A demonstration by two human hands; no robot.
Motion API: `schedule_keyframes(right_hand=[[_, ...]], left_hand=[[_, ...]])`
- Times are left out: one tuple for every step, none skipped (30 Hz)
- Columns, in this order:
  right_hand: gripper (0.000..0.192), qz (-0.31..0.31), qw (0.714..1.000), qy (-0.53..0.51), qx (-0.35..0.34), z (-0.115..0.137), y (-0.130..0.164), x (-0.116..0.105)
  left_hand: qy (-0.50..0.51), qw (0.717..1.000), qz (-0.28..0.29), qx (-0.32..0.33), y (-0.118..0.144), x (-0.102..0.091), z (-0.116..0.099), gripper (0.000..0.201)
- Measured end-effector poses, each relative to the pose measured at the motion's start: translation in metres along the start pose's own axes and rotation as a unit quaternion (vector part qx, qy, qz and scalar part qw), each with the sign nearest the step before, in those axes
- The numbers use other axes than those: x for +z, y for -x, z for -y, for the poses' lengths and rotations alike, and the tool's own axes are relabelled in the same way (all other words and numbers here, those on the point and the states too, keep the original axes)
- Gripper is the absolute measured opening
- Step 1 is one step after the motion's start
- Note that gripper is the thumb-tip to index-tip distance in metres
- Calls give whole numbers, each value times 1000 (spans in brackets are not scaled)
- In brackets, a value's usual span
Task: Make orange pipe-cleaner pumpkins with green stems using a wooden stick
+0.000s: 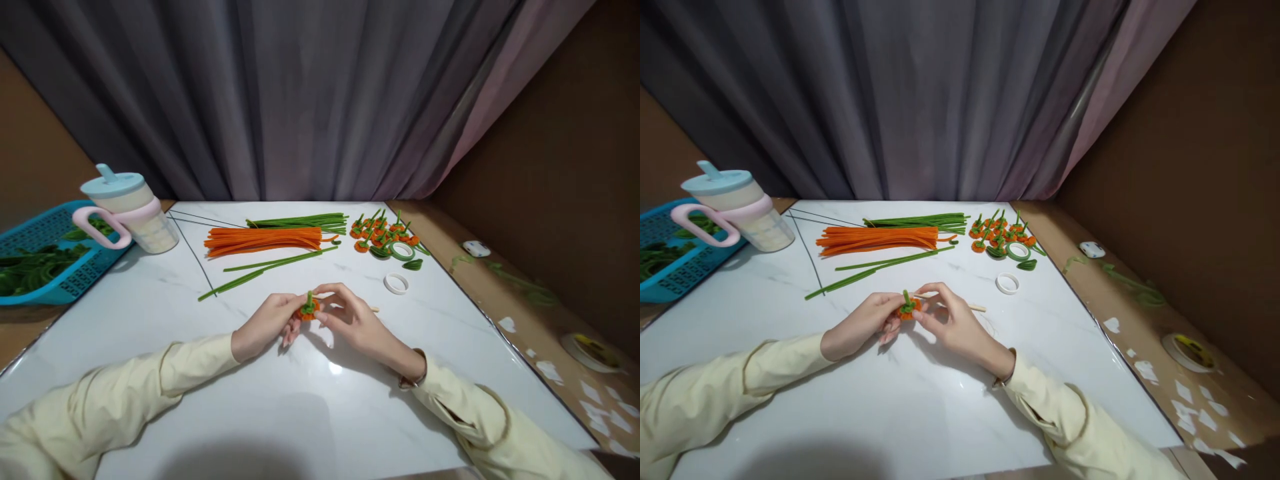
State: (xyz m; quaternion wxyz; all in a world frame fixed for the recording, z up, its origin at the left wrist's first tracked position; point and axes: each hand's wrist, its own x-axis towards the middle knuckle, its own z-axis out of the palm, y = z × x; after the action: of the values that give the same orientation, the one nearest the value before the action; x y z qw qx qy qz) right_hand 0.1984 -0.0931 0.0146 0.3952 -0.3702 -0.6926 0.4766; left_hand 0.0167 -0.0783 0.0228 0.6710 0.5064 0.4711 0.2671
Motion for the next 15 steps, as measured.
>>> schedule_keyframes(right_hand=[[27, -2, 997, 63, -51, -1, 1, -1], [29, 0, 988, 118, -101, -2, 2, -1], [29, 5, 976, 161, -145, -2, 3, -2], [28, 11, 966, 190, -177, -3, 4, -2], [25, 13, 959, 205, -197, -3, 4, -2], [23, 7, 956, 211, -203, -3, 5, -2], [20, -9, 958, 209, -197, -3, 5, -2], [16, -26, 963, 199, -179, -2, 4, -2], [13, -42, 971, 179, -153, -2, 4, -2], [11, -55, 980, 150, -120, -1, 3, -2], [11, -65, 988, 114, -87, 0, 2, -2], [13, -71, 993, 70, -56, 0, 1, -2], [17, -74, 997, 24, -30, 1, 0, -2], [20, -76, 997, -18, -9, 2, 0, -1], [23, -77, 996, -51, 6, 3, 0, -1]], left_hand=[[16, 1000, 1, -2, 0, 0, -1, 36], [30, 1000, 5, -3, 1, 0, -2, 34], [40, 999, 12, -7, 2, 0, -3, 34], [43, 999, 23, -14, 2, 1, -3, 34], [38, 998, 36, -25, 2, 1, -4, 36], [27, 998, 49, -34, 2, 2, -4, 39], [12, 998, 56, -36, 2, 2, -3, 42], [-5, 998, 53, -27, 2, 2, -3, 45], [-24, 999, 39, -4, 2, 1, -3, 46], [-44, 998, 18, 33, 2, 1, -3, 46], [-66, 995, -7, 79, 2, 0, -2, 43], [-88, 987, -31, 129, 3, -1, -2, 38], [-111, 977, -50, 176, 4, -2, -1, 32], [-132, 965, -61, 218, 5, -2, 0, 29], [-151, 953, -68, 253, 6, -3, 1, 29]])
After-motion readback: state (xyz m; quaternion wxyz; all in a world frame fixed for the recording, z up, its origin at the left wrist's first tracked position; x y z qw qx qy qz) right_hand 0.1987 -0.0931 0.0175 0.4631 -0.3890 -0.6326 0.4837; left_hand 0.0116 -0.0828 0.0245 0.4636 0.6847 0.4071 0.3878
